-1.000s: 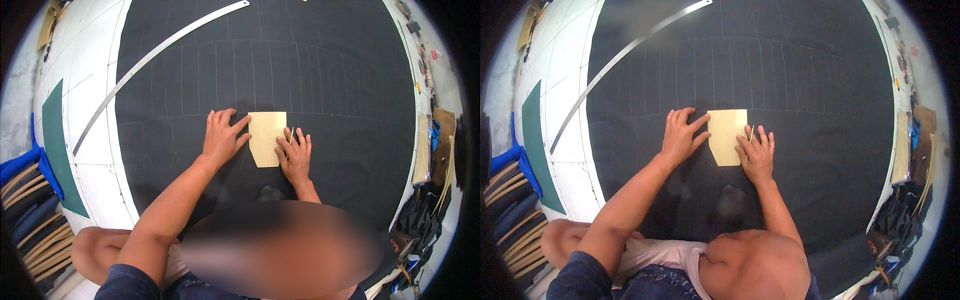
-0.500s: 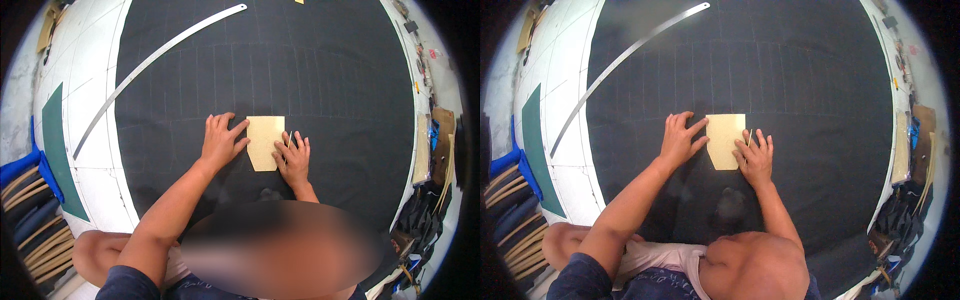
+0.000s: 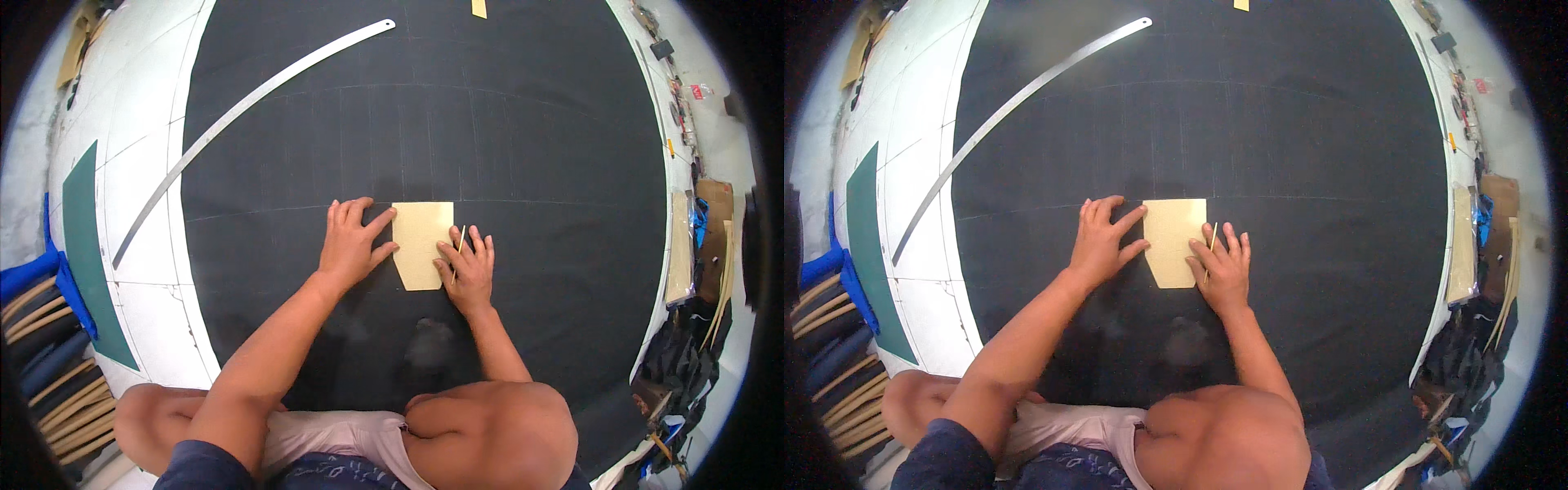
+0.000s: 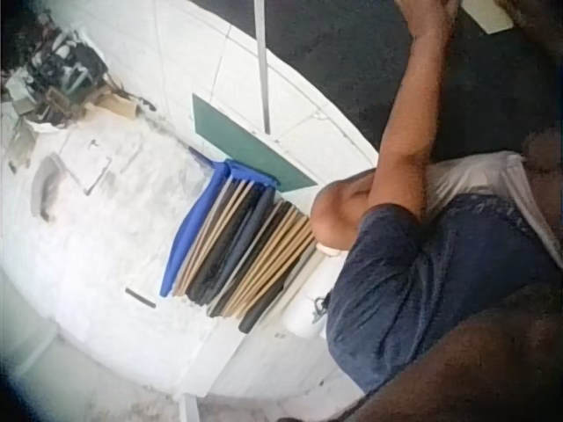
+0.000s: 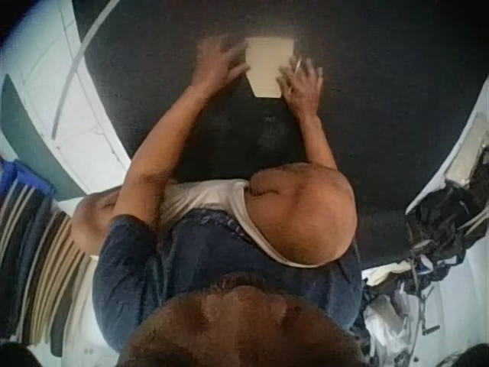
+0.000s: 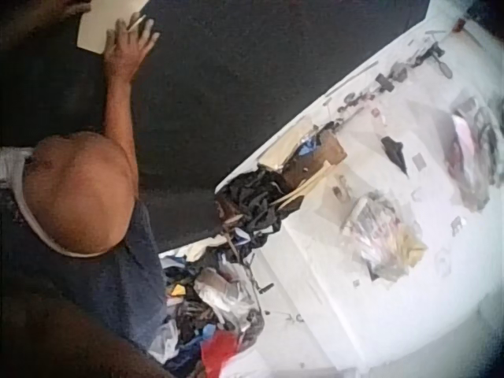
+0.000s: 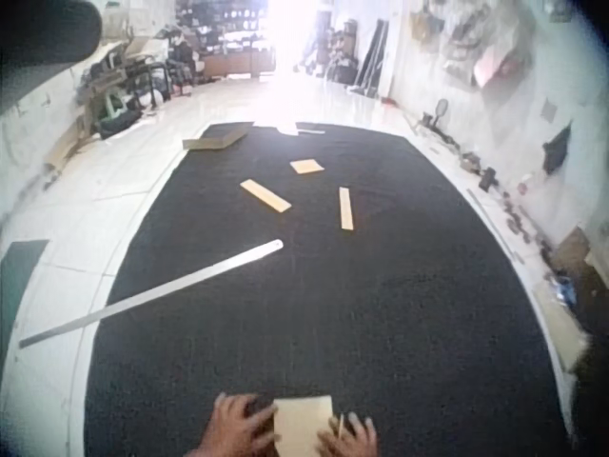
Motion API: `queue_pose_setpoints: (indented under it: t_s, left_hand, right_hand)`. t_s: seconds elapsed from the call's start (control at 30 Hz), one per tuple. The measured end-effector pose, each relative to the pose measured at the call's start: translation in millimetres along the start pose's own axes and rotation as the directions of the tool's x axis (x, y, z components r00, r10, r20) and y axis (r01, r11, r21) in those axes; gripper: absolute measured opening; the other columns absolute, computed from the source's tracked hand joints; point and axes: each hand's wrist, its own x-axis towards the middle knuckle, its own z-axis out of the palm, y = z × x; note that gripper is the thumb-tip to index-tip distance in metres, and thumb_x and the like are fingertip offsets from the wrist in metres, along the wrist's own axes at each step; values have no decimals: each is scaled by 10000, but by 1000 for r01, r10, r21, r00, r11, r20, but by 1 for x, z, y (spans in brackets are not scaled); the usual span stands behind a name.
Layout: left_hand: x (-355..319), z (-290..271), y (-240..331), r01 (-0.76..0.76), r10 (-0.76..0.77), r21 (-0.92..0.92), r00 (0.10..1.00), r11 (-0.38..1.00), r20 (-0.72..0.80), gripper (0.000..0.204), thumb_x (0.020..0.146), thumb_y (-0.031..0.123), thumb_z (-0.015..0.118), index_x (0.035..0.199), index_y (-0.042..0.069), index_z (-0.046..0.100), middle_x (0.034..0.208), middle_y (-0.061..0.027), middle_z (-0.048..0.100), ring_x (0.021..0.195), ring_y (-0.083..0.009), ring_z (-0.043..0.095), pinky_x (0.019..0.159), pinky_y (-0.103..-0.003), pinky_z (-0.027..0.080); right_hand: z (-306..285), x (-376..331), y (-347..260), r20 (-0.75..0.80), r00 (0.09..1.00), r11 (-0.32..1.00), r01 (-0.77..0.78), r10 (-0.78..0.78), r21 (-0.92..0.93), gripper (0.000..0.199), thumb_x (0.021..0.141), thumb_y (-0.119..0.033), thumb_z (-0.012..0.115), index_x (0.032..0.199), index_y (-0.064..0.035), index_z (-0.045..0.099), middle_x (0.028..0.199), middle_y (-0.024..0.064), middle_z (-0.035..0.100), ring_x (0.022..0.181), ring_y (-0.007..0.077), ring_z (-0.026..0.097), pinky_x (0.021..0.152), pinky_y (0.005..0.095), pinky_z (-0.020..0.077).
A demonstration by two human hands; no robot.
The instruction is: The person uses a pencil and a template to draw outlines onto a large piece of black fabric laid on the floor.
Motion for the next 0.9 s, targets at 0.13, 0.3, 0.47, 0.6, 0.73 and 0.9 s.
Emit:
queue_pose_setpoints:
  t_s: [0.13, 0.3, 0.47, 0.6, 0.73, 0.9]
  left_hand:
    - [-1, 2, -2, -2, 2, -3, 1000, 1000, 10, 600, 847, 416, 822, 1391, 224, 656, 1393, -178, 540, 1345, -385, 476, 1204, -621, 298]
    - [-2, 2, -1, -12, 12, -7, 1000, 1000, -21, 585, 844, 400, 827, 1378, 218, 672, 1382, -170, 552, 1337, -374, 479, 1197, -610, 299]
    - [3, 1, -7, -29, 28, -17, 999, 999, -24, 513, 846, 389, 821, 1320, 216, 723, 1342, -154, 582, 1299, -353, 499, 1182, -594, 313]
    - [2, 1, -6, -8, 8, -11, 1000, 1000, -14, 505, 851, 381, 822, 1324, 233, 727, 1353, -160, 574, 1304, -368, 495, 1179, -578, 319]
    - [1, 2, -6, -8, 7, -13, 999, 1000, -33, 514, 844, 378, 826, 1327, 237, 723, 1345, -161, 576, 1302, -369, 497, 1181, -578, 318]
    - [3, 1, -4, -2, 2, -21, 1000, 1000, -24, 521, 837, 374, 829, 1322, 219, 720, 1335, -165, 577, 1294, -372, 503, 1179, -585, 321]
  right_hand:
    - [1, 1, -1, -8, 1000, 1000, -2, 2, 6, 323, 929, -321, 768, 1229, -205, 743, 1459, 39, 636, 1442, 371, 470, 1218, 620, 265]
    - [-2, 0, -1, 0, 1000, 1000, -4, 4, 1, 333, 925, -318, 771, 1237, -206, 740, 1472, 39, 626, 1451, 375, 459, 1223, 617, 257]
    - [-2, 0, 0, 23, 1000, 999, -20, 19, 29, 330, 925, -314, 769, 1236, -209, 740, 1489, 47, 612, 1460, 378, 448, 1232, 613, 242]
    - [0, -1, 0, 23, 1000, 1000, -17, 17, 23, 319, 933, -314, 760, 1232, -207, 741, 1485, 50, 613, 1463, 378, 447, 1236, 609, 235]
    - [-1, 0, 0, 24, 1000, 1000, -11, 10, 24, 320, 931, -313, 760, 1229, -198, 743, 1483, 53, 613, 1464, 378, 444, 1238, 607, 234]
    - [-1, 1, 0, 33, 999, 999, -19, 18, 28, 319, 931, -309, 761, 1227, -191, 746, 1478, 56, 616, 1464, 381, 442, 1234, 612, 240]
